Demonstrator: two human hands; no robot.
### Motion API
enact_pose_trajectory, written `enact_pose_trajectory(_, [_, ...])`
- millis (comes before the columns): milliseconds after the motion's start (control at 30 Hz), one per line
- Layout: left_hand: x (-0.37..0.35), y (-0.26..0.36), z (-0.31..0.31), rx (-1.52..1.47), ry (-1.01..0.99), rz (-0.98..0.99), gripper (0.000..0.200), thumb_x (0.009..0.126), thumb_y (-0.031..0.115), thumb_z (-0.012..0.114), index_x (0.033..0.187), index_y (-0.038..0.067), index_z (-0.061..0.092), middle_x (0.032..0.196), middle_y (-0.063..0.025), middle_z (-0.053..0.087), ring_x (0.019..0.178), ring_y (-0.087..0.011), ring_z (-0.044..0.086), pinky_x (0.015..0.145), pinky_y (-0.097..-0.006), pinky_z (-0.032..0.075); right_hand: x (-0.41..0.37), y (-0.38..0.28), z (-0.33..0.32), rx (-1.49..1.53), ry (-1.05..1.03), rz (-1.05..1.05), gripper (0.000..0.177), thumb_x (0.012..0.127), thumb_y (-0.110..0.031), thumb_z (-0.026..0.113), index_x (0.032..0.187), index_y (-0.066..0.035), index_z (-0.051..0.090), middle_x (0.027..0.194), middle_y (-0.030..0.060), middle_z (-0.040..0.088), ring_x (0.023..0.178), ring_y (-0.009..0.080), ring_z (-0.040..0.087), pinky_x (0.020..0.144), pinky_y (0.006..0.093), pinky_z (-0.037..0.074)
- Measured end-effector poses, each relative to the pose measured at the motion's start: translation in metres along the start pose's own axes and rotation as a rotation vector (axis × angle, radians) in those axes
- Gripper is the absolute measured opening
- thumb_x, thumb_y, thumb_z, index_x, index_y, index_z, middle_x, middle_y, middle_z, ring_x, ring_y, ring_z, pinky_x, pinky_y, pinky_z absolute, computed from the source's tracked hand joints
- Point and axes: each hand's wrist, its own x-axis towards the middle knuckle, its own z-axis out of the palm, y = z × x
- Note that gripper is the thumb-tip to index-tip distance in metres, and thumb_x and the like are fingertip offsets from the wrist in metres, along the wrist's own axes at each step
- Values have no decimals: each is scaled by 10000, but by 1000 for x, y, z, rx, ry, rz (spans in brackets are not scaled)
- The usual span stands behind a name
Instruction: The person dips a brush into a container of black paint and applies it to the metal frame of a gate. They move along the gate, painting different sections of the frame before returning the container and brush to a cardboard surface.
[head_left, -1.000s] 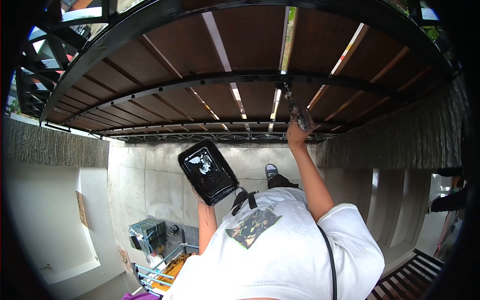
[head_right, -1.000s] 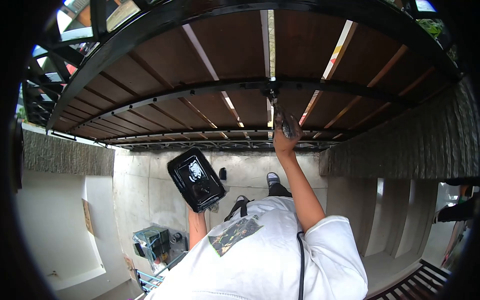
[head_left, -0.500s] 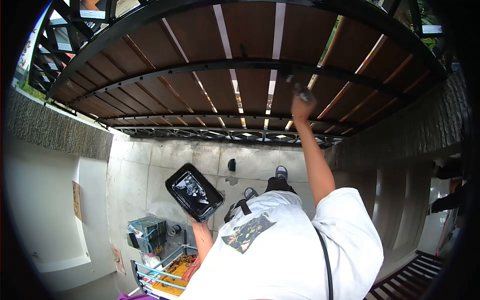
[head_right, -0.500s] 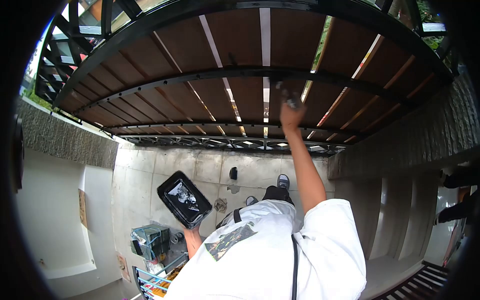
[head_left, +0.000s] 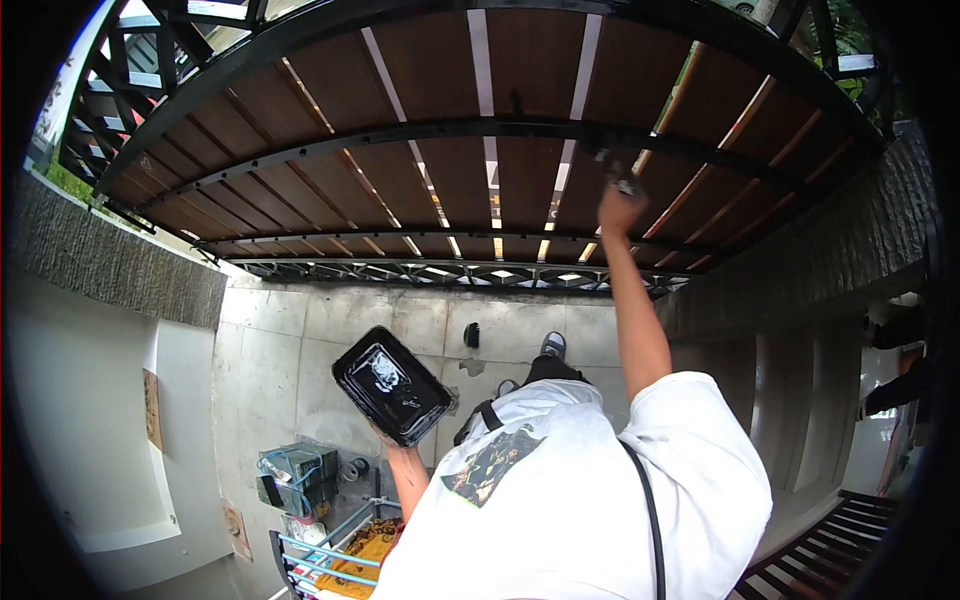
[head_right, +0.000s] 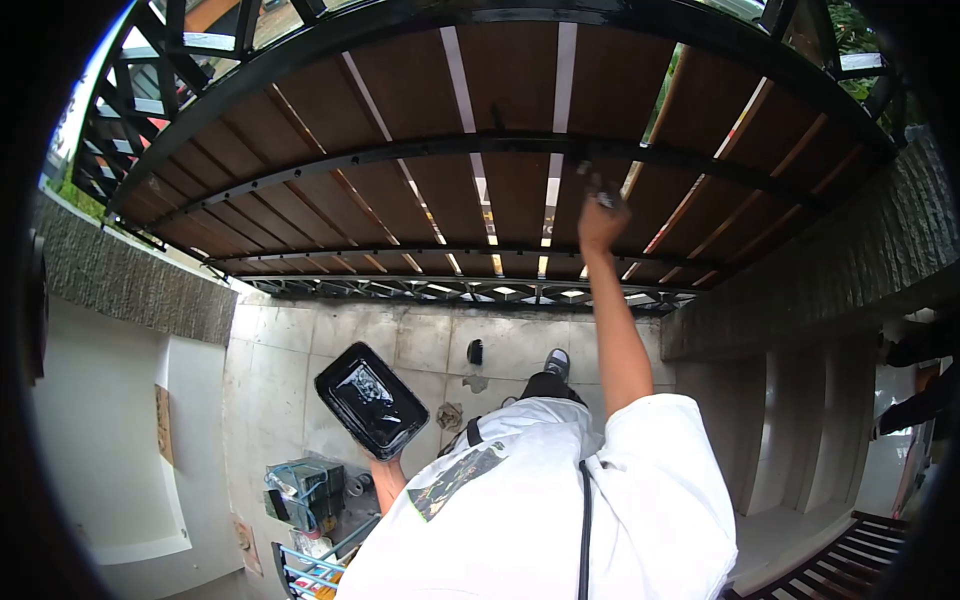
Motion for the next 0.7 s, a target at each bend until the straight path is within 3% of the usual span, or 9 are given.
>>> enact_pose_trajectory(167, [-9, 12, 12, 96, 4, 101, 613, 854, 483, 545, 1351, 146, 423, 1326, -83, 486, 1165, -296, 502, 945, -482, 463, 7, -1, -46, 88, 151, -86, 164, 856, -138, 648, 901, 18, 672, 687, 36, 633, 635, 63, 527, 576, 259, 443])
enact_pose_trajectory(267, [-3, 19, 0, -7, 44, 6, 633, 846, 505, 544, 1353, 147, 420, 1327, -87, 484, 1158, -299, 509, 945, -485, 464, -3, -3, -33, -106, 13, -121, 157, 852, -125, 649, 911, 18, 672, 710, 39, 645, 664, 65, 548, 608, 253, 454])
enact_pose_trajectory(333, [3, 20, 7, -5, 6, 34, 633, 850, 512, 535, 1353, 146, 418, 1324, -86, 487, 1146, -295, 519, 946, -487, 463, -18, -16, 1, 49, -167, 60, 206, 833, -173, 663, 925, 12, 674, 766, 147, 676, 704, 129, 625, 655, 287, 474])
enact_pose_trajectory(400, [11, 22, 4, -45, -86, 15, 635, 851, 514, 534, 1354, 145, 415, 1323, -86, 489, 1142, -296, 522, 945, -487, 464, -23, -22, 28, 120, -236, -51, 220, 825, -173, 673, 922, 25, 668, 763, 142, 675, 726, 123, 619, 662, 283, 472])
enact_pose_trajectory(433, [14, 24, 4, -127, -67, -11, 602, 855, 460, 545, 1336, 115, 436, 1294, -104, 515, 1152, -323, 512, 944, -521, 451, -21, 3, 41, -16, -243, -148, 233, 826, -181, 674, 909, 37, 662, 746, 139, 671, 748, 113, 610, 664, 280, 466])
enact_pose_trajectory(533, [22, 19, -1, 4, -35, 135, 586, 864, 455, 530, 1339, 126, 433, 1289, -97, 520, 1137, -319, 524, 922, -518, 469, -6, -25, 28, 16, -165, 63, 246, 833, -199, 670, 896, 39, 662, 735, 145, 668, 742, 153, 635, 666, 299, 474])
enact_pose_trajectory(567, [21, 17, -1, 132, -6, 173, 583, 870, 466, 517, 1339, 130, 434, 1281, -86, 526, 1121, -309, 536, 901, -512, 485, 2, 8, 24, -97, -92, -28, 236, 842, -204, 664, 865, 31, 665, 711, 122, 662, 684, 161, 628, 631, 306, 471])
enact_pose_trajectory(667, [10, 13, 3, 105, 28, 180, 582, 873, 470, 512, 1339, 130, 434, 1276, -82, 529, 1114, -299, 541, 889, -507, 492, 6, -6, -16, 0, -81, 82, 210, 834, -181, 673, 857, 28, 667, 699, 97, 659, 649, 148, 620, 600, 304, 468])
enact_pose_trajectory(700, [10, 9, 2, 174, 65, 237, 563, 880, 440, 514, 1341, 128, 431, 1279, -89, 524, 1106, -299, 547, 888, -505, 494, 6, -6, -24, -26, -47, -62, 195, 831, -161, 673, 859, 31, 667, 701, 91, 659, 656, 127, 617, 593, 297, 466])
